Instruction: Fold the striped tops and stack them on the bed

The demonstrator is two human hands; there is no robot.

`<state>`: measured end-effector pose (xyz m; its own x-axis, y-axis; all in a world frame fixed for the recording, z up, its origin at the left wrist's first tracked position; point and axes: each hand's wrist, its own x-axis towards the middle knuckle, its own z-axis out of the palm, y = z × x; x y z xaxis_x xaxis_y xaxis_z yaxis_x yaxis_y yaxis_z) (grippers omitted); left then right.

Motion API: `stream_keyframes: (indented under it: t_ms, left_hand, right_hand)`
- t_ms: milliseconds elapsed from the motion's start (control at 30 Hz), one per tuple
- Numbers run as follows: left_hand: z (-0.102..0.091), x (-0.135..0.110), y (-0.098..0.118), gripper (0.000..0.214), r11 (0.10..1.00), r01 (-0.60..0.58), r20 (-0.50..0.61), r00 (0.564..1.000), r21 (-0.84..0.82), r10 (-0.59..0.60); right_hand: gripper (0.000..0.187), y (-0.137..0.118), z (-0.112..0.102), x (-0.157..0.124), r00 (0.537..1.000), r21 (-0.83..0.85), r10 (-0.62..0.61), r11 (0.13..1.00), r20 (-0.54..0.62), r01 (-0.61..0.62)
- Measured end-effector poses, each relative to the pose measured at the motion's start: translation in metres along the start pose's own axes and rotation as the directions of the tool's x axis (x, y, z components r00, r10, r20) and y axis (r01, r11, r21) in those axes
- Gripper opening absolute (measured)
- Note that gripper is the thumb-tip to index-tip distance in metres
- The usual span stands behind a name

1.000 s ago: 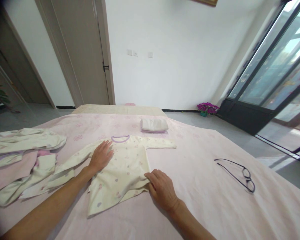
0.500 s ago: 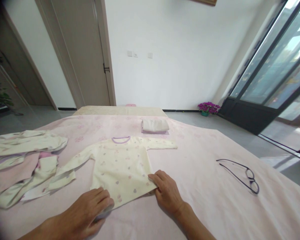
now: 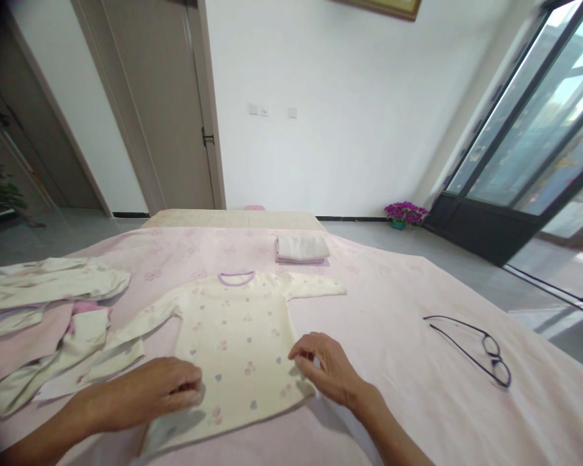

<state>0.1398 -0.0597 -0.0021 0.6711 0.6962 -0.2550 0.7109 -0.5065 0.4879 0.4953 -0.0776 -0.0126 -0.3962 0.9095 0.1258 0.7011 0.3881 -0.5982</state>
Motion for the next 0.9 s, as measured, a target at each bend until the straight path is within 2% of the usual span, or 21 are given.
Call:
stream_keyframes:
  t_ms: [67, 133, 233, 300, 367, 433, 500, 567, 600, 667, 767, 833, 900]
  left_hand:
    - [-0.006, 0.025, -0.003, 0.03, 1.0, 0.011, -0.119, 0.993, 0.007, -0.011]
    - [-0.008, 0.059, -0.009, 0.035, 0.999, 0.028, -0.268, 0.963, 0.016, -0.023]
    - [-0.003, 0.111, -0.021, 0.041, 0.994, 0.059, -0.444, 0.896, 0.091, -0.013]
    - [0.004, 0.137, -0.032, 0.047, 0.977, 0.085, -0.482, 0.876, 0.197, 0.022]
    - [0.013, 0.152, -0.045, 0.051, 0.951, 0.14, -0.49, 0.872, 0.276, 0.014]
    - [0.022, 0.156, -0.057, 0.055, 0.932, 0.195, -0.497, 0.867, 0.306, -0.018]
    - [0.029, 0.156, -0.065, 0.056, 0.926, 0.218, -0.509, 0.86, 0.308, -0.033]
    - [0.03, 0.156, -0.067, 0.054, 0.936, 0.227, -0.532, 0.845, 0.271, -0.051]
    - [0.028, 0.157, -0.065, 0.051, 0.943, 0.231, -0.544, 0.836, 0.241, -0.065]
    - [0.022, 0.163, -0.059, 0.043, 0.956, 0.226, -0.563, 0.822, 0.186, -0.085]
    - [0.011, 0.179, -0.049, 0.047, 0.973, 0.177, -0.573, 0.817, 0.147, -0.062]
    - [0.007, 0.193, -0.045, 0.048, 0.987, 0.115, -0.555, 0.831, 0.115, -0.032]
    - [0.006, 0.207, -0.045, 0.049, 0.993, 0.067, -0.524, 0.852, 0.094, -0.008]
  right_hand:
    - [0.029, -0.001, 0.0, 0.021, 0.998, -0.014, -0.007, 1.0, -0.061, 0.006]
    - [0.035, 0.002, 0.009, 0.047, 0.994, -0.103, -0.071, 0.993, -0.087, 0.062]
    - [0.048, 0.015, 0.035, 0.087, 0.993, -0.254, -0.114, 0.961, 0.01, 0.113]
    - [0.053, 0.028, 0.051, 0.108, 0.993, -0.328, -0.094, 0.938, 0.066, 0.111]
    - [0.055, 0.043, 0.058, 0.122, 0.995, -0.374, -0.07, 0.923, 0.073, 0.092]
    - [0.05, 0.061, 0.055, 0.13, 0.998, -0.373, -0.05, 0.926, 0.038, 0.06]
    - [0.044, 0.081, 0.043, 0.132, 0.999, -0.341, -0.01, 0.94, -0.039, -0.004]
    - [0.043, 0.103, 0.026, 0.132, 0.979, -0.325, 0.094, 0.934, -0.18, -0.149]
    - [0.042, 0.115, 0.016, 0.131, 0.947, -0.33, 0.165, 0.909, -0.275, -0.254]
    - [0.042, 0.139, -0.005, 0.129, 0.841, -0.337, 0.305, 0.813, -0.447, -0.475]
    - [0.048, 0.173, -0.034, 0.125, 0.651, -0.283, 0.502, 0.624, -0.57, -0.729]
    - [0.049, 0.19, -0.048, 0.123, 0.585, -0.244, 0.573, 0.562, -0.574, -0.79]
    - [0.046, 0.201, -0.057, 0.122, 0.57, -0.222, 0.609, 0.551, -0.551, -0.804]
